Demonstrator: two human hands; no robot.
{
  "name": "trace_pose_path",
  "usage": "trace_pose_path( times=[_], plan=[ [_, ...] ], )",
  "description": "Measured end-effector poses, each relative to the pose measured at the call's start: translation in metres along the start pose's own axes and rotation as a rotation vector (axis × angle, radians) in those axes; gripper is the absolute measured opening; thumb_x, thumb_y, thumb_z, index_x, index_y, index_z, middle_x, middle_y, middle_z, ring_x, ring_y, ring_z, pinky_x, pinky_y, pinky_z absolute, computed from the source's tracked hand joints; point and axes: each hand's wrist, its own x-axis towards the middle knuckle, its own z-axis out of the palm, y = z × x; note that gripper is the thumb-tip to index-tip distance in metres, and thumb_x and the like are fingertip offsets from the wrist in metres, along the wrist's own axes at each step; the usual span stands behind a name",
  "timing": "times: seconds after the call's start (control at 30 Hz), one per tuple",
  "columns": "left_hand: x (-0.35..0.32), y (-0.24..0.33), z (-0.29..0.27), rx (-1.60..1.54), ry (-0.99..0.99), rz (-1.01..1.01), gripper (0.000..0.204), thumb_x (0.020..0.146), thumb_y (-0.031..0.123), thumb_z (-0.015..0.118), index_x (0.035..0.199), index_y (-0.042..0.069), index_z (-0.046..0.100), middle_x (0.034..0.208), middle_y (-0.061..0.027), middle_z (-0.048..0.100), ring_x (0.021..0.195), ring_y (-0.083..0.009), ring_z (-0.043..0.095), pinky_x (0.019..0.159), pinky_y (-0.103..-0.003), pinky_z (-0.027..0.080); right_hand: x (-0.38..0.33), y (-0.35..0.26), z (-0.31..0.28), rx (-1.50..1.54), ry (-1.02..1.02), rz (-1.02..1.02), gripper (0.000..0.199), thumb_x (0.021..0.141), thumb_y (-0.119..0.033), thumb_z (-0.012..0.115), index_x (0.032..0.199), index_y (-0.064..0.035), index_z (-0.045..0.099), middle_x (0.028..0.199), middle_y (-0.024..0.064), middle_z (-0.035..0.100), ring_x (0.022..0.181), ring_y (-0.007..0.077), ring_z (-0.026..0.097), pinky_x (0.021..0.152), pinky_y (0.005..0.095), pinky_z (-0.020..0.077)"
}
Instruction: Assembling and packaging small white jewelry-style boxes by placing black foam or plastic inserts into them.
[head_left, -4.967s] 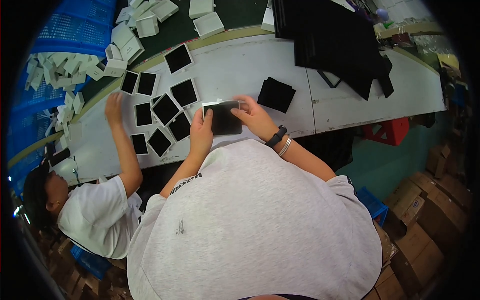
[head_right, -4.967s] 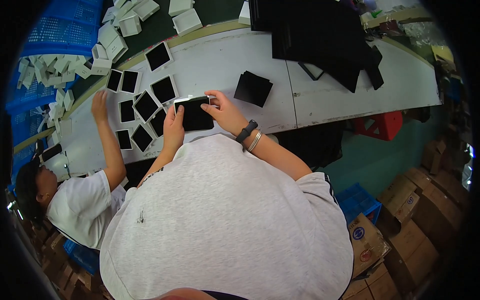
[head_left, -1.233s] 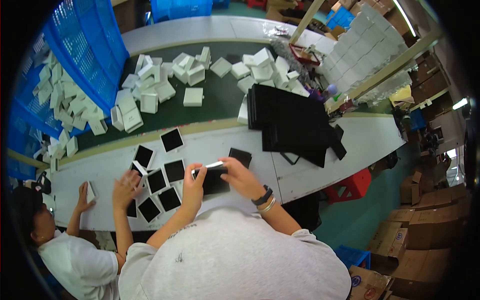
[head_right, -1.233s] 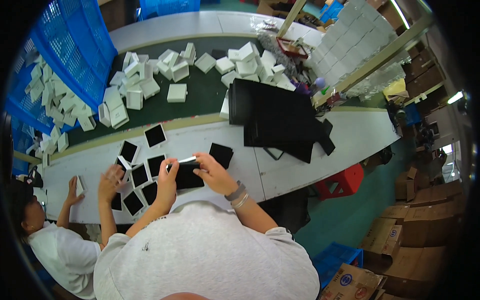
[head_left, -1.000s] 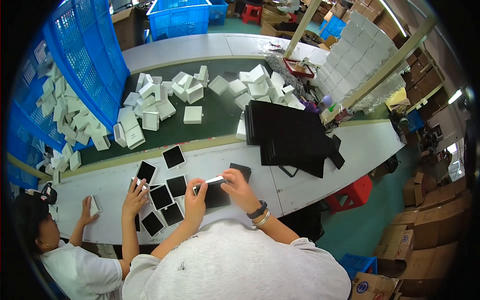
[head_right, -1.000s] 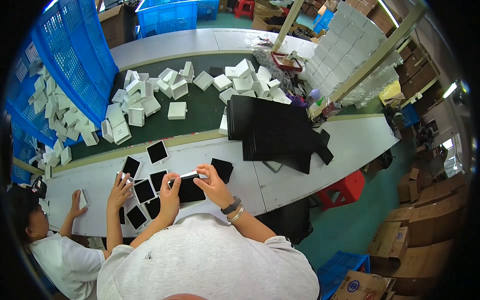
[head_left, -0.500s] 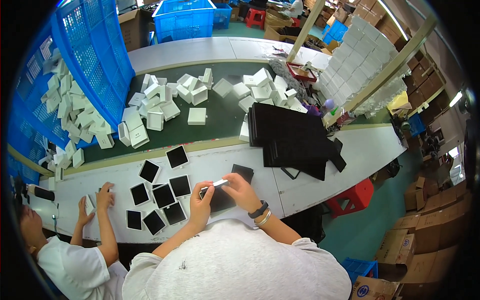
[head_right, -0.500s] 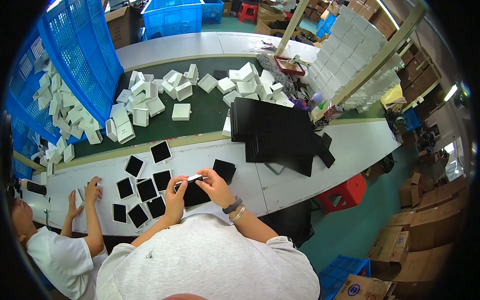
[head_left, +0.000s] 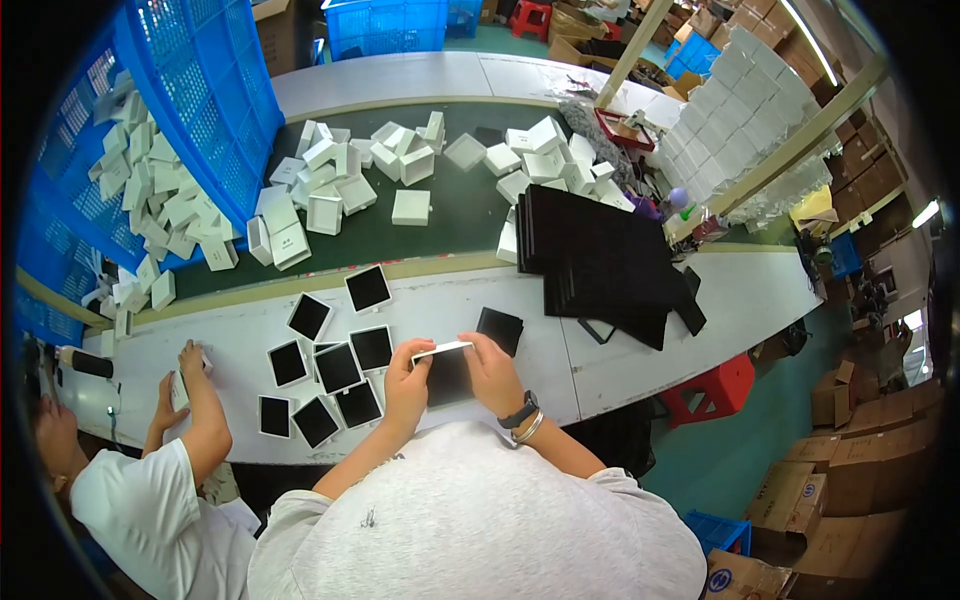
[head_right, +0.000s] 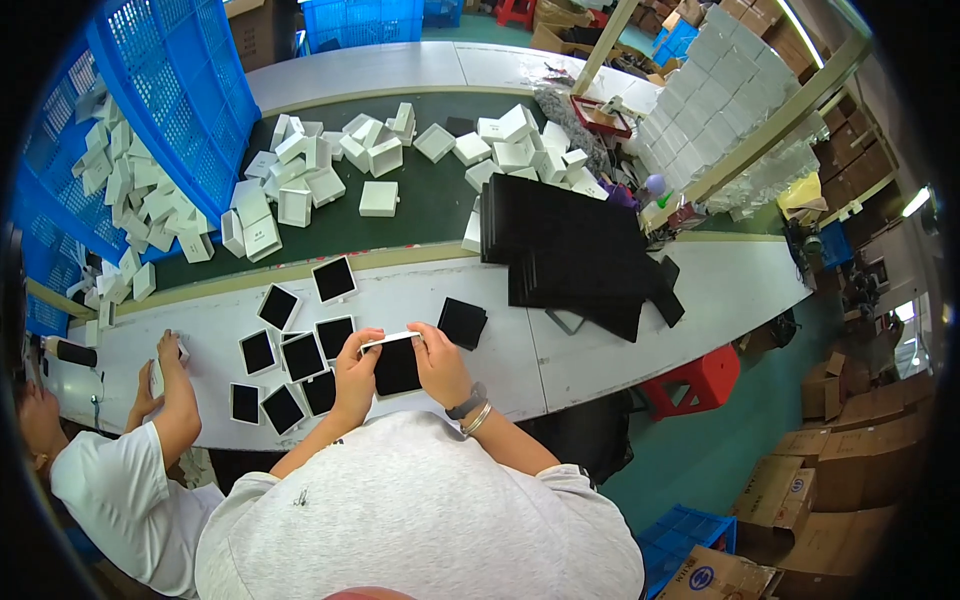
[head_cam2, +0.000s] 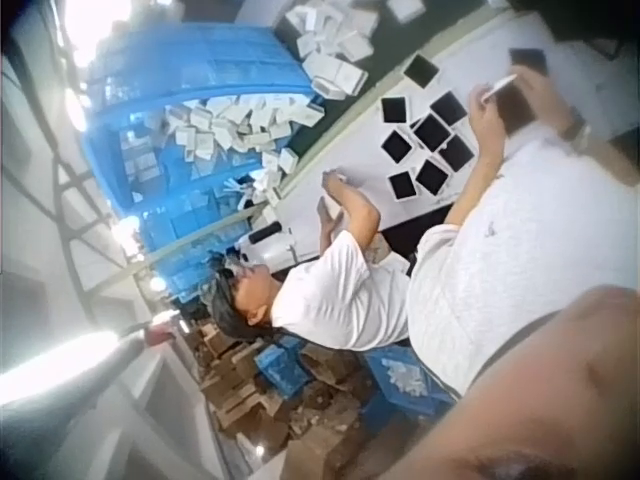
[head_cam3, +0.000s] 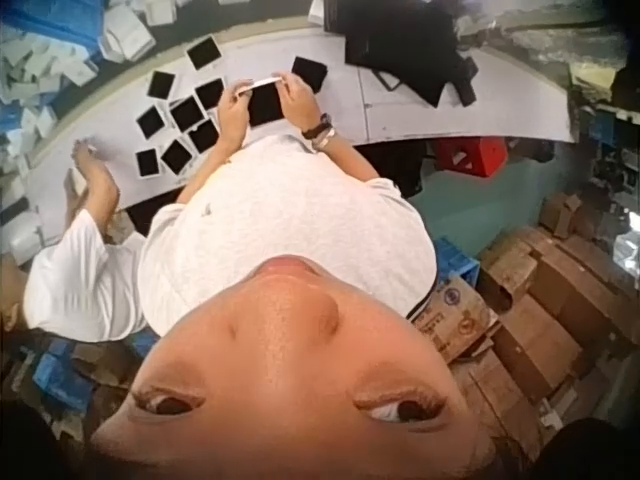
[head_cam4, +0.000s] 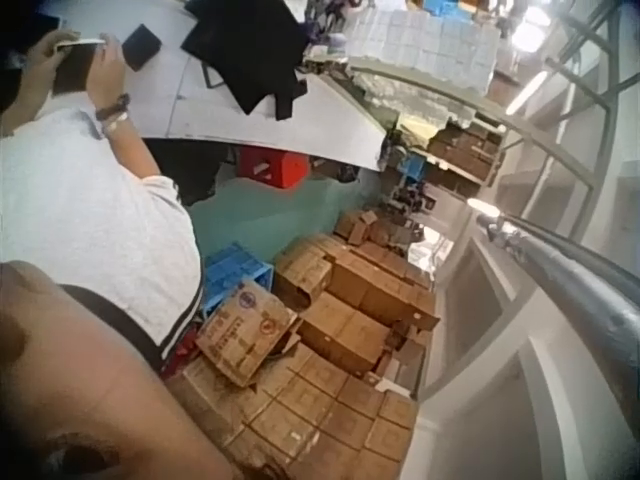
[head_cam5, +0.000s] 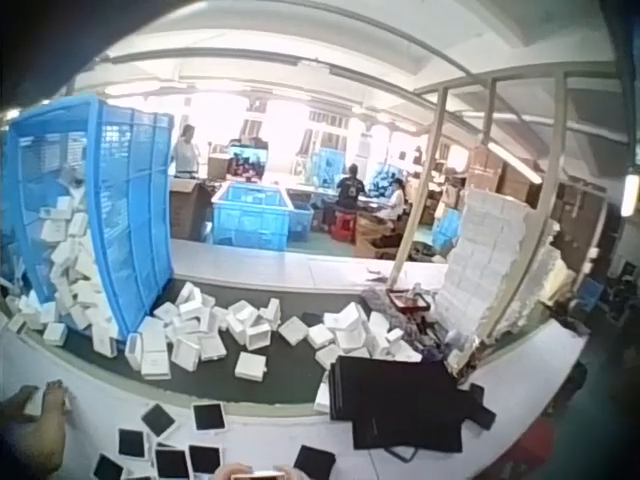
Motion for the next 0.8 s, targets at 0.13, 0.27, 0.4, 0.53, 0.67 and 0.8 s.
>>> trace_pose_path(
  times=[0.13,0.27,0.4,0.53,0.67,0.8],
  plan=[
    [0.003,-0.001,-0.003,0.156,-0.028,-0.224,0.022,0.086,0.012,0.065,0.106,0.005,0.058,0.093,-0.0018,0.058,0.071,-0.0062,0.05,0.058,-0.023,0.04,0.003,0.012,0.006,-0.122,0.036,0.002,0.02,0.086,-0.005,0.047,0.103,-0.0007,0.056,0.099,0.0214,0.061,0.092,0.0404,0.059,0.078,0.0447,0.0486],
    [-0.001,-0.007,-0.001,0.148,-0.325,-0.33,0.066,0.071,0.01,0.078,0.124,0.002,0.039,0.095,-0.0117,0.059,0.076,-0.0159,0.063,0.062,-0.029,0.051,0.011,0.016,0.001,-0.161,0.093,-0.006,0.018,0.087,-0.006,0.045,0.1,-0.0025,0.056,0.094,0.0208,0.062,0.088,0.0403,0.059,0.076,0.0448,0.0487],
    [0.016,-0.018,-0.01,-0.049,-0.304,-0.456,0.061,0.074,-0.001,0.07,0.125,0.001,0.037,0.104,-0.0155,0.058,0.085,-0.0221,0.064,0.066,-0.031,0.057,0.024,0.034,-0.003,-0.001,-0.115,0.228,0.023,0.089,-0.01,0.052,0.111,-0.0034,0.054,0.096,0.0187,0.063,0.083,0.0287,0.064,0.072,0.0363,0.0513],
    [0.03,-0.018,-0.022,-0.108,-0.31,-0.57,0.06,0.078,0.005,0.07,0.129,0.002,0.037,0.1,-0.0127,0.061,0.083,-0.0203,0.064,0.063,-0.03,0.057,0.034,0.055,-0.005,0.402,-0.376,0.27,0.048,0.083,-0.005,0.063,0.126,-0.0057,0.043,0.103,0.0159,0.062,0.087,0.0214,0.065,0.073,0.0328,0.053],
    [0.032,-0.029,-0.026,0.081,-0.221,-0.423,0.051,0.086,0.019,0.066,0.128,0.003,0.043,0.097,-0.0097,0.063,0.074,-0.0152,0.063,0.06,-0.027,0.053,0.037,0.033,-0.002,0.128,-0.401,0.285,0.061,0.077,-0.004,0.071,0.129,-0.0058,0.04,0.108,0.0153,0.06,0.089,0.0225,0.062,0.074,0.0318,0.0519],
    [0.022,-0.052,-0.085,0.54,-0.027,-0.236,0.049,0.092,0.031,0.058,0.128,0.0,0.048,0.123,-0.0174,0.056,0.11,-0.0237,0.054,0.092,-0.033,0.042,0.026,0.056,0.014,0.263,-0.449,0.248,0.069,0.078,-0.016,0.075,0.133,-0.0058,0.036,0.125,0.0155,0.049,0.106,0.0255,0.057,0.089,0.0361,0.0492]
  ],
)
